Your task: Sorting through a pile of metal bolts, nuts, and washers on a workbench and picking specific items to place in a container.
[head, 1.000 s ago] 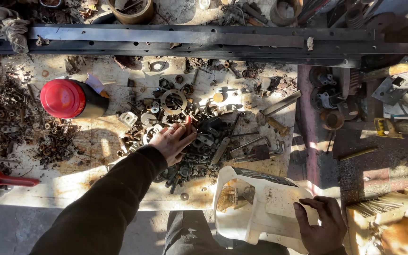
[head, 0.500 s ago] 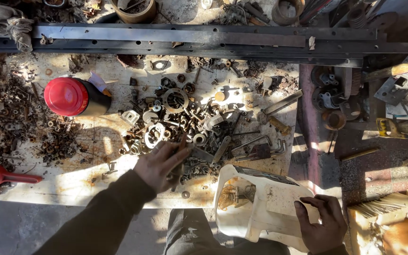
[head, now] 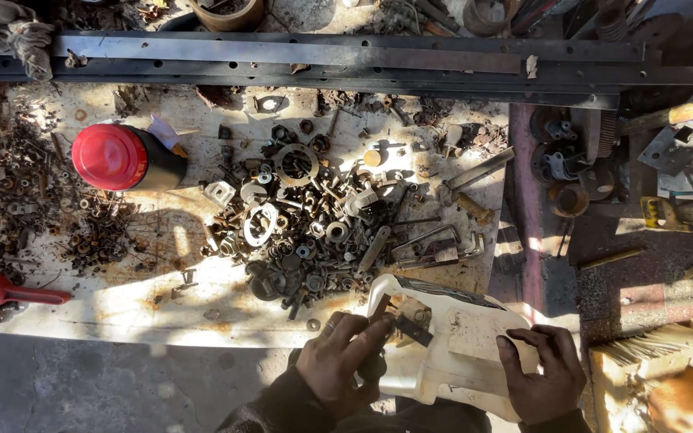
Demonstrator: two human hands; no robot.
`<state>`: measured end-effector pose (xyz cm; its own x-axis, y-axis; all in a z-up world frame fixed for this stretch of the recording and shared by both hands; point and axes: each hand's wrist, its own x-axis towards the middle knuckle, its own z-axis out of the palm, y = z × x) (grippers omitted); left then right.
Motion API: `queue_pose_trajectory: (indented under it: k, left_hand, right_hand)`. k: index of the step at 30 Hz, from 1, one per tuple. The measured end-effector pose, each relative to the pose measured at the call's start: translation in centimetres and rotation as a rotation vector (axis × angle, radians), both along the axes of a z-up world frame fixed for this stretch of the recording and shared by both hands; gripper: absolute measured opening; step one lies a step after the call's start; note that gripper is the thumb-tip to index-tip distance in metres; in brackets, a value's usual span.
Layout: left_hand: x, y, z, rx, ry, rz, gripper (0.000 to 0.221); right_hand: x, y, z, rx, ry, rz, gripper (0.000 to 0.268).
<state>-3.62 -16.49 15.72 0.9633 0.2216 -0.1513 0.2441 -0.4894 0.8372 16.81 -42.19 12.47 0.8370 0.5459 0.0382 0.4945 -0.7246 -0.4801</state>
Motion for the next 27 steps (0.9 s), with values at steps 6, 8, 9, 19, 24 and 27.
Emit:
queue_pose_trajectory:
  k: [6, 8, 9, 19, 24, 27]
  left_hand:
    - [0.1, -1.1, -1.0, 0.199, -0.029, -0.091, 0.079]
    - [0.0, -1.7, -1.3, 0.330, -0.062, -0.138, 0.074]
    - [-0.1, -2.1, -1.5, 0.460, -0.097, -0.185, 0.069]
    - [2.8, -5.4, -3.9, 0.121, 0.022, -0.211, 0.068]
    - [3.0, -6.1, -2.9, -0.181, 0.405, -0.202, 0.083]
    - [2.3, -5.2, -3.2, 0.083, -0.015, -0.005, 0.049]
  right_hand:
    - [0.1, -0.8, -0.8, 0.020, 0.010, 0.011, 0.021]
    - [0.1, -0.7, -0.7, 0.020, 0.030, 0.007, 0.021]
    - [0.1, -0.7, -0.6, 0.020, 0.050, 0.004, 0.022]
    - [0.1, -0.4, -0.3, 0.019, 0.018, 0.014, 0.021]
    - [0.4, 0.0, -0.3, -0.004, -0.011, 0.031, 0.021]
    - [0.5, -0.4, -0.8, 0.019, -0.003, 0.039, 0.021]
